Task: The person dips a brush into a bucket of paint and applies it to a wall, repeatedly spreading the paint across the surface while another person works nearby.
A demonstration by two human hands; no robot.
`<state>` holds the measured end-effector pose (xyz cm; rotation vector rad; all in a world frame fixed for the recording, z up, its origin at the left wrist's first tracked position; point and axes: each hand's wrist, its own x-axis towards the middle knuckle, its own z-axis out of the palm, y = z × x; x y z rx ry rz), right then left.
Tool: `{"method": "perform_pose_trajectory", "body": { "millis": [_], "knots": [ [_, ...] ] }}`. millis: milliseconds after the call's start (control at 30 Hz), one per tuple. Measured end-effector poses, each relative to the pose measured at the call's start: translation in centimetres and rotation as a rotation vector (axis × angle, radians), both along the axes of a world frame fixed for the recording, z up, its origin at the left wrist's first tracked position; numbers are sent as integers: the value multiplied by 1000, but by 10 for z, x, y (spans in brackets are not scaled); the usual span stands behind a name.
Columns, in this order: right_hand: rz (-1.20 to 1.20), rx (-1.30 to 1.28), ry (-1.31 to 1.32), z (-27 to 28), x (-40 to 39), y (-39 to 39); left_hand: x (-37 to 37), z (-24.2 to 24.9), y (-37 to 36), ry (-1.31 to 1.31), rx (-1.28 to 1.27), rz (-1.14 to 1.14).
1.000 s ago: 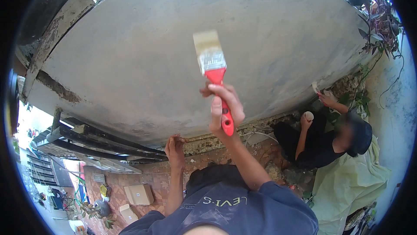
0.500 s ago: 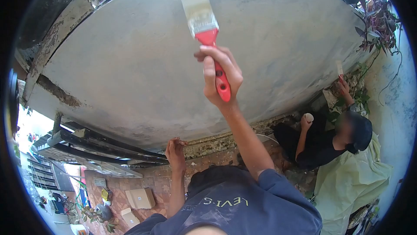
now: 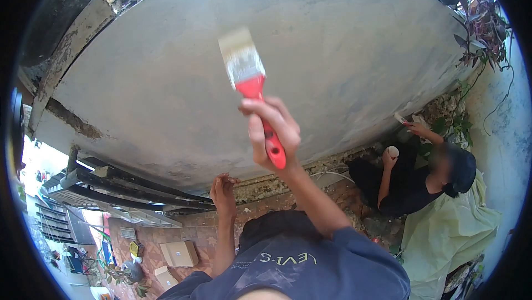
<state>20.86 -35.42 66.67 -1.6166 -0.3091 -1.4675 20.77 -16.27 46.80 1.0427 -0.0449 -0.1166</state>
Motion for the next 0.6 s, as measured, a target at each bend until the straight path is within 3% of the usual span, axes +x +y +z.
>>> {"method": "perform_pose_trajectory", "body": {
  "millis": [200,333,433,600],
  "knots": [
    [33,-27,-235,51,43,-11,-1,0,-3,-36,-34,-28],
    [54,112,6,-2,37,-8,-5,1,-3,-23,-31,-7],
    [104,292,300,-96,-2,6,-5,0,-3,11,-22,28],
    [115,428,532,-124,-35,14,2,0,-4,-8,-37,-12]
  ]
}}
